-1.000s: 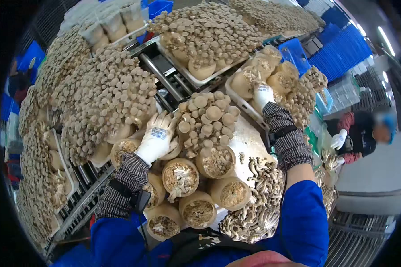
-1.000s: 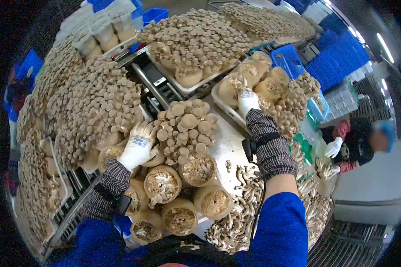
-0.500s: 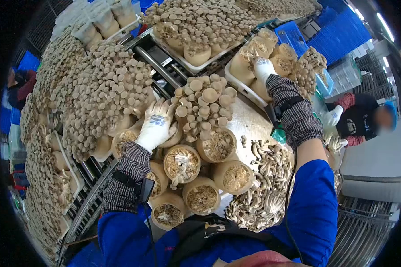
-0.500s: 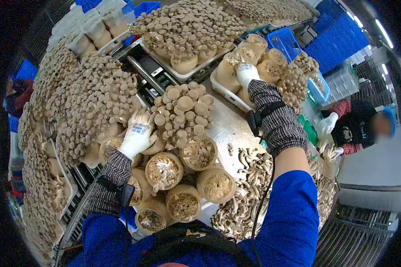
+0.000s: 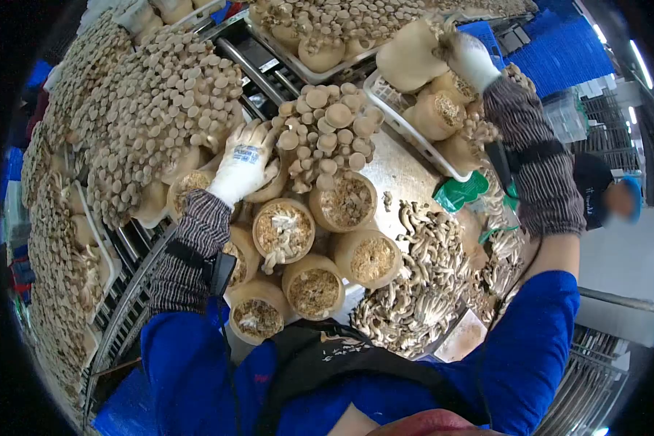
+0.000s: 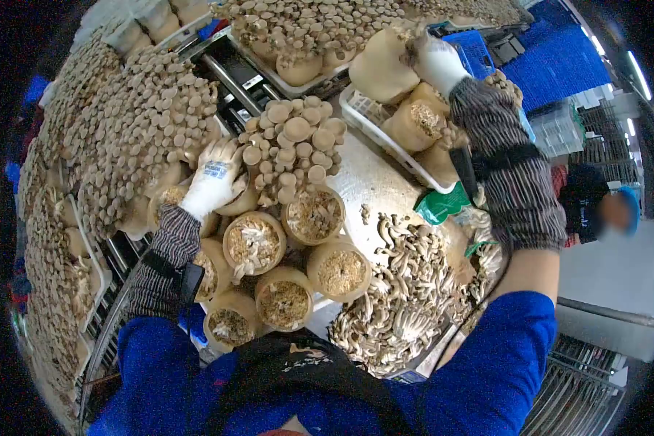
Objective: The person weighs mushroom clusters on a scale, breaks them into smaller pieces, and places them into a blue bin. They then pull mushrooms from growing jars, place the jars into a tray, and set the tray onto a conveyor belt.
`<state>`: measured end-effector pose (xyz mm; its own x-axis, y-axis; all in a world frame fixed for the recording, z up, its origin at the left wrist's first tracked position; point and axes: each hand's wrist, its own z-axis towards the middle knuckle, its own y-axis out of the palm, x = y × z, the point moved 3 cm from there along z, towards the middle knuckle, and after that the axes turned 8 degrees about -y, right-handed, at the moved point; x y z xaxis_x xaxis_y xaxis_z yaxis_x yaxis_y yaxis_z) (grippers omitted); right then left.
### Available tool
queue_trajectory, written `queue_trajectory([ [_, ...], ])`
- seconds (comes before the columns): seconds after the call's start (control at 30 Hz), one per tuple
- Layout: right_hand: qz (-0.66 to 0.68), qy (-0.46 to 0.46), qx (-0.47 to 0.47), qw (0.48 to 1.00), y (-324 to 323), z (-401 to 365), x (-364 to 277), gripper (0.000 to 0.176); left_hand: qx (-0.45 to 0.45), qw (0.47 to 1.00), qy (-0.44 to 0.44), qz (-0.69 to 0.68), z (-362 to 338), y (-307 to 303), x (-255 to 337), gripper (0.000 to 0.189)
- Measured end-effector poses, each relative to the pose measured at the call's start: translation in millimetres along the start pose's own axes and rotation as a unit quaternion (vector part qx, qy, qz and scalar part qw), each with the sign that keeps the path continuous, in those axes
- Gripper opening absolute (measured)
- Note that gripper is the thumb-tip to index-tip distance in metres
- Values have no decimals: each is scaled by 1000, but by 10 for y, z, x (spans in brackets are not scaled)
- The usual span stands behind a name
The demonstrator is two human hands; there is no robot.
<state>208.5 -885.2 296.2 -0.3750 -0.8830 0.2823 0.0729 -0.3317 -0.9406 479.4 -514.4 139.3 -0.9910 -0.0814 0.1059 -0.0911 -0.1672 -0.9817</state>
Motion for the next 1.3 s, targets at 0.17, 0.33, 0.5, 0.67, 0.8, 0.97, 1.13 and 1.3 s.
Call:
queue_trajectory([
  [0.17,-44,-42,-162,985,-207,-714,-955,42,26,998,18,-45,-4,-20,-71,60],
  [0.33,-26,-124,-85,988,-18,-1483,-1682,38,13,995,24,-97,13,13,-132,46],
  [0.5,63,-59,-90,992,552,-2224,-1829,21,-63,987,0,-146,203,-112,-178,44],
  [0.67,171,39,-98,979,255,-2240,-1844,30,-253,961,-27,-111,474,-276,-122,56],
  [0.8,399,229,75,885,246,-1640,-2096,40,-323,944,-21,-68,648,-95,-75,57],
  [0.97,938,268,129,180,900,-974,-2715,71,-110,988,54,-96,648,250,-28,63],
  [1.13,938,237,207,146,675,-724,-2597,71,-118,957,17,-264,752,153,14,49],
  [1.3,860,168,224,426,122,-790,-2510,61,-147,958,19,-244,830,-60,92,50],
])
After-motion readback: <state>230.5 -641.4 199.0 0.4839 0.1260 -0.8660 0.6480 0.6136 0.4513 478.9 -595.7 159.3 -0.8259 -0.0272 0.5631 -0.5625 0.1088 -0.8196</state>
